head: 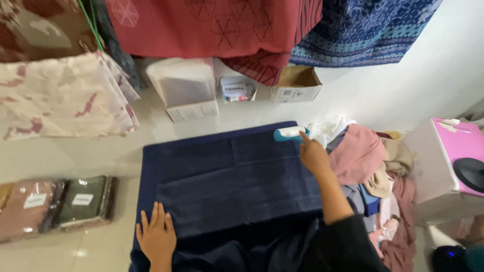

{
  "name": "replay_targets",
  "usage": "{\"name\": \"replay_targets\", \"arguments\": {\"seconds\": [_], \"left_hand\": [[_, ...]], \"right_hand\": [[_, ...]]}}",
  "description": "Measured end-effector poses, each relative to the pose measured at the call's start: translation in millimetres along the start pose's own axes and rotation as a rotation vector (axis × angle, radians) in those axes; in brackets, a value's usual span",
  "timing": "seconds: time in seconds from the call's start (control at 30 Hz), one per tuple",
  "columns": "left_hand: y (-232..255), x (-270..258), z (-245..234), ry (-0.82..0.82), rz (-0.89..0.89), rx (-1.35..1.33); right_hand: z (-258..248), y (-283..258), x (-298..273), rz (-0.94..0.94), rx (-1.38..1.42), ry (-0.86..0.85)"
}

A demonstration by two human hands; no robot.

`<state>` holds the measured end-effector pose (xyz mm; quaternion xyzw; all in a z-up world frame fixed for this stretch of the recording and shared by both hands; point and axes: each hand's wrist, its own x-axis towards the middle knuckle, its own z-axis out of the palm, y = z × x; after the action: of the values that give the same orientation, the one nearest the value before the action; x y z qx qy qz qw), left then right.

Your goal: Unfolding a dark blue hijab, cleaning it thoroughly with a lint roller, and folding it into a neat square.

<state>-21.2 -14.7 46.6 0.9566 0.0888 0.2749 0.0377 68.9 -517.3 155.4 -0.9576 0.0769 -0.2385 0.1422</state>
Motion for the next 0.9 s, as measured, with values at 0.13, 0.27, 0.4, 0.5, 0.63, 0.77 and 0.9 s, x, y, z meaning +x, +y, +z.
{"name": "replay_targets", "arguments": {"seconds": [0.13,0.27,0.4,0.5,0.63,0.77,0.9], "left_hand": [[-4,-4,25,0.077,-0.025,0.058],[-7,-4,43,-0.018,-0.084,0.035],[-10,-4,48,-0.077,-0.085,0.029],[-9,-5,41,-0.041,-0.065,0.035],[-4,-1,28,0.049,-0.043,0.016],[4,4,0,0.049,-0.045,-0.024],[0,7,-4,0.005,-0.060,-0.165]], "right_hand": [[-138,-70,-5,0.221,0.598,-0.088],[-186,-71,28,0.153,0.785,-0.049],[-209,-89,72,0.111,0.715,0.039],[-188,-78,103,0.116,0.486,0.057],[-148,-61,133,-0.003,0.215,0.135],[-135,-60,137,0.042,0.164,0.108],[-166,-73,112,0.205,0.516,0.058]]}}
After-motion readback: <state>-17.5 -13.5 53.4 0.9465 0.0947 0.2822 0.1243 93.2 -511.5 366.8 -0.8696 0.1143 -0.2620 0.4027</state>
